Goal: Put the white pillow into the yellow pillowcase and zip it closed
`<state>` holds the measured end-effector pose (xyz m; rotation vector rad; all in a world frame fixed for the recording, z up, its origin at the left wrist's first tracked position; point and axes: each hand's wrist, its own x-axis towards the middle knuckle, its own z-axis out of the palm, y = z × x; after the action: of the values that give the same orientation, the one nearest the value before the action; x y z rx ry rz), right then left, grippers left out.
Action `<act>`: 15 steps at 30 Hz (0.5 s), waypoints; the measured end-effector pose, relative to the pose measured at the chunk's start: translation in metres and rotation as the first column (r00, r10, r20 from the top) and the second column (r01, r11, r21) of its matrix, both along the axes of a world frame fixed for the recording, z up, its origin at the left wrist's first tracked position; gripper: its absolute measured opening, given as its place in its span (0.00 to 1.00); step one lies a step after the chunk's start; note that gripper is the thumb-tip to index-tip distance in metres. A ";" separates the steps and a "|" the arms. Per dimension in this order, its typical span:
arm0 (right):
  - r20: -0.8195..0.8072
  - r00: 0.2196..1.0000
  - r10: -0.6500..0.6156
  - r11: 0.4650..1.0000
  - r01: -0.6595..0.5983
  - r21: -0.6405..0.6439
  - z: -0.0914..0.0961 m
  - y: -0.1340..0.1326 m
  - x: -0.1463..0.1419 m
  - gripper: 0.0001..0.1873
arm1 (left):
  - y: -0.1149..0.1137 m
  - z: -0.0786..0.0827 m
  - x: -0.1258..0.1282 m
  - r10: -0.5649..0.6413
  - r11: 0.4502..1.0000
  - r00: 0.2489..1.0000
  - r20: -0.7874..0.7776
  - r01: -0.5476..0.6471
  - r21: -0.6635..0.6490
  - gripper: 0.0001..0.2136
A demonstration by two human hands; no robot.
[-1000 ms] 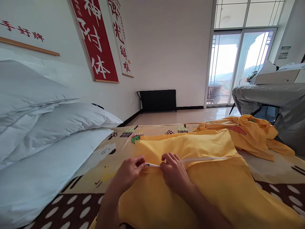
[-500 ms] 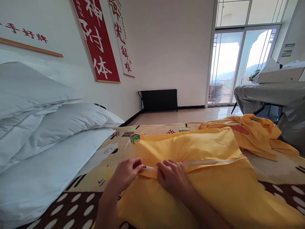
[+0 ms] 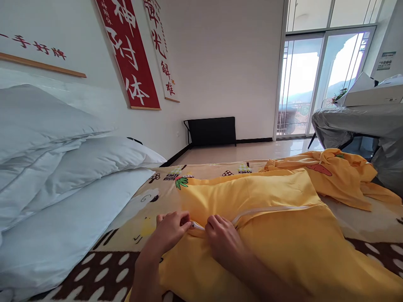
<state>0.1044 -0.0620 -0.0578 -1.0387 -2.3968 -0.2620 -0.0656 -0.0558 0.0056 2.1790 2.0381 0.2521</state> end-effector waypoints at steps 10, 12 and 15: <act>0.031 0.999 0.041 0.999 -0.040 -0.035 -0.001 -0.004 0.005 0.15 | -0.001 -0.006 -0.004 -0.137 0.989 0.990 0.024 0.138 -0.043 0.11; 0.033 0.999 0.036 0.999 -0.035 -0.033 -0.002 -0.004 0.005 0.13 | 0.001 -0.009 -0.005 -0.134 0.989 0.990 0.039 0.136 -0.056 0.12; 0.038 0.998 0.049 0.998 -0.048 -0.028 -0.002 -0.004 0.004 0.12 | 0.004 -0.010 -0.005 -0.119 0.991 0.992 0.044 0.121 -0.052 0.10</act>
<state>0.1081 -0.0657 -0.0603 -0.9940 -2.4631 -0.2352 -0.0703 -0.0519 -0.0047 2.2345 1.8618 0.2214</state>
